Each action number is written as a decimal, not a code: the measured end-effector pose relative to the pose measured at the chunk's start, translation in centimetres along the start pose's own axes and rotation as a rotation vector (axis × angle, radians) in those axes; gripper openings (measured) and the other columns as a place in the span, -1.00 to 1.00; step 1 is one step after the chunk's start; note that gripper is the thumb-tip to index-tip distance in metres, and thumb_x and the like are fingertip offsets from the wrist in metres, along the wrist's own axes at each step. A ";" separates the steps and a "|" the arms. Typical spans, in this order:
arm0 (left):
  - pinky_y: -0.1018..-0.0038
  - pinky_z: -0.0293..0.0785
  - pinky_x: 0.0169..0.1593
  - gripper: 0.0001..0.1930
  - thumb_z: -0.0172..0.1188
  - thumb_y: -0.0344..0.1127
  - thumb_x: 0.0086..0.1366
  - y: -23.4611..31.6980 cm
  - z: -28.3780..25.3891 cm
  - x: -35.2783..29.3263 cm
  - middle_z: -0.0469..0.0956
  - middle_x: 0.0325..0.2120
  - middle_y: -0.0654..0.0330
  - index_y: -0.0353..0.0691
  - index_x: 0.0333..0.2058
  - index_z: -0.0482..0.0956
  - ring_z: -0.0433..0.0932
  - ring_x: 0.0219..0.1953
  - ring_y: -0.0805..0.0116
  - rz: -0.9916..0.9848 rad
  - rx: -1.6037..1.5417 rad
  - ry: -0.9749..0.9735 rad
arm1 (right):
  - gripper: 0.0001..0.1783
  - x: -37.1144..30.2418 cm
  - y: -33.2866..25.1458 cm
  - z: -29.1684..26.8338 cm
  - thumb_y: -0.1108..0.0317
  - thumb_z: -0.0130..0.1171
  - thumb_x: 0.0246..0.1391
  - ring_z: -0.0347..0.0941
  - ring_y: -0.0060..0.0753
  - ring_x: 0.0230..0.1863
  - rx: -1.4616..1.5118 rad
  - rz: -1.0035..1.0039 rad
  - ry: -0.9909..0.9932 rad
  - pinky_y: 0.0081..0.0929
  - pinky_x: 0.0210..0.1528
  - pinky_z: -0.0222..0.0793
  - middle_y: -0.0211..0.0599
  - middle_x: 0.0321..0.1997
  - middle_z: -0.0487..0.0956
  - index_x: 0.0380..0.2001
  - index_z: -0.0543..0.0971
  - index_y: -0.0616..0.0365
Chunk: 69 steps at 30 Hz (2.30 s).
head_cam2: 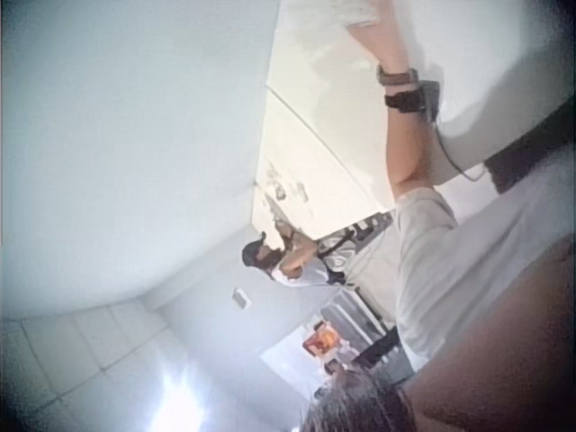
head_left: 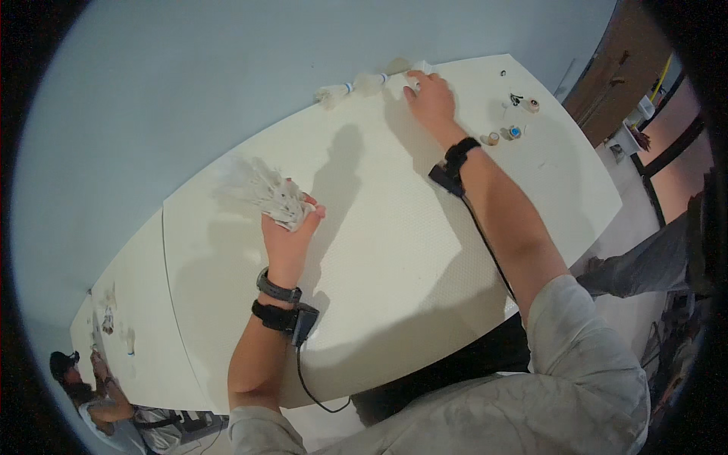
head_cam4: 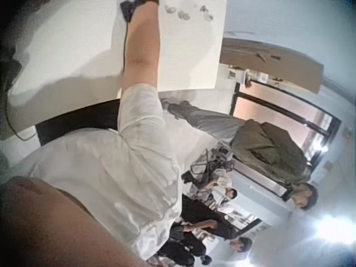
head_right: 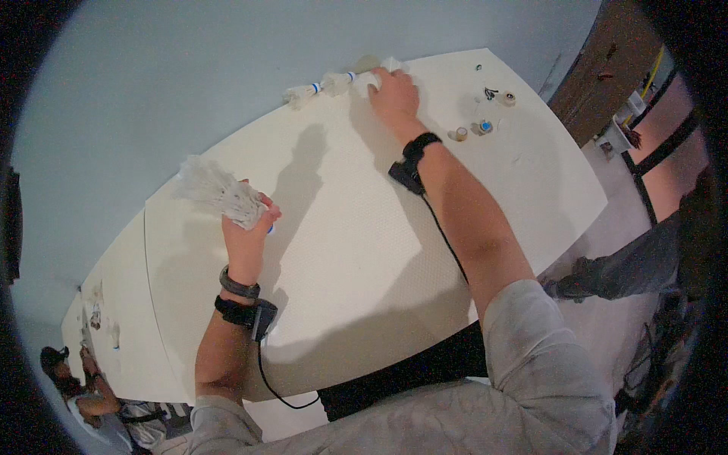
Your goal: The person inserts white feathers one by one into the base of a shuttlecock, then stacks several completed shuttlecocks together.
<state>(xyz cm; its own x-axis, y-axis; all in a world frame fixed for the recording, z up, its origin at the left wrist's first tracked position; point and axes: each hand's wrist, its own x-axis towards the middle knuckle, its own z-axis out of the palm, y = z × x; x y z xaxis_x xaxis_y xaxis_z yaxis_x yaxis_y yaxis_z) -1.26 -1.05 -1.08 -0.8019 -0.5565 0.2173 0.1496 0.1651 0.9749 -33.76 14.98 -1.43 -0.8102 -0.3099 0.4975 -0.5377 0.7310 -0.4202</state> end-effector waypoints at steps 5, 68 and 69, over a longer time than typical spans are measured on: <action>0.52 0.55 -0.21 -0.38 0.35 -0.54 0.20 -0.8 0.2 -0.5 0.55 -0.25 0.21 -0.35 0.21 0.28 0.58 -0.25 0.44 0.020 -0.094 -0.036 | -0.23 3.5 1.4 0.4 -0.02 0.29 0.20 0.49 -0.01 0.20 -0.063 0.259 -0.139 -0.08 0.20 0.43 0.06 0.01 0.60 0.33 0.28 0.12; 0.28 0.48 0.21 -0.45 0.39 -0.30 0.27 3.8 -0.3 1.1 0.57 0.09 0.07 -0.30 0.18 0.42 0.55 0.14 0.27 0.082 -0.049 -0.359 | -0.50 -15.6 -10.9 -5.9 0.26 0.53 -0.04 0.59 -0.41 -0.20 0.985 -0.117 -0.880 -0.41 -0.04 0.52 -0.22 -0.22 0.68 -0.09 0.62 0.34; 0.27 0.48 0.21 -0.49 0.34 -0.30 0.32 4.1 -0.3 1.1 0.57 0.09 0.06 -0.31 0.17 0.42 0.56 0.14 0.26 0.062 -0.079 -0.349 | -0.50 -15.4 -10.8 -6.1 0.25 0.54 -0.04 0.58 -0.43 -0.22 0.958 -0.139 -0.873 -0.42 -0.07 0.51 -0.25 -0.24 0.67 -0.10 0.62 0.34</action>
<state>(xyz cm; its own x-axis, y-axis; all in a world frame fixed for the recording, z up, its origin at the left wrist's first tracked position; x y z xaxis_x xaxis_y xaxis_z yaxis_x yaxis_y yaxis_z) -1.39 -1.25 3.15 -0.9372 -0.2332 0.2594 0.2373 0.1187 0.9642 -14.00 15.54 0.08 -0.4230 -0.9027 0.0782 -0.2868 0.0515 -0.9566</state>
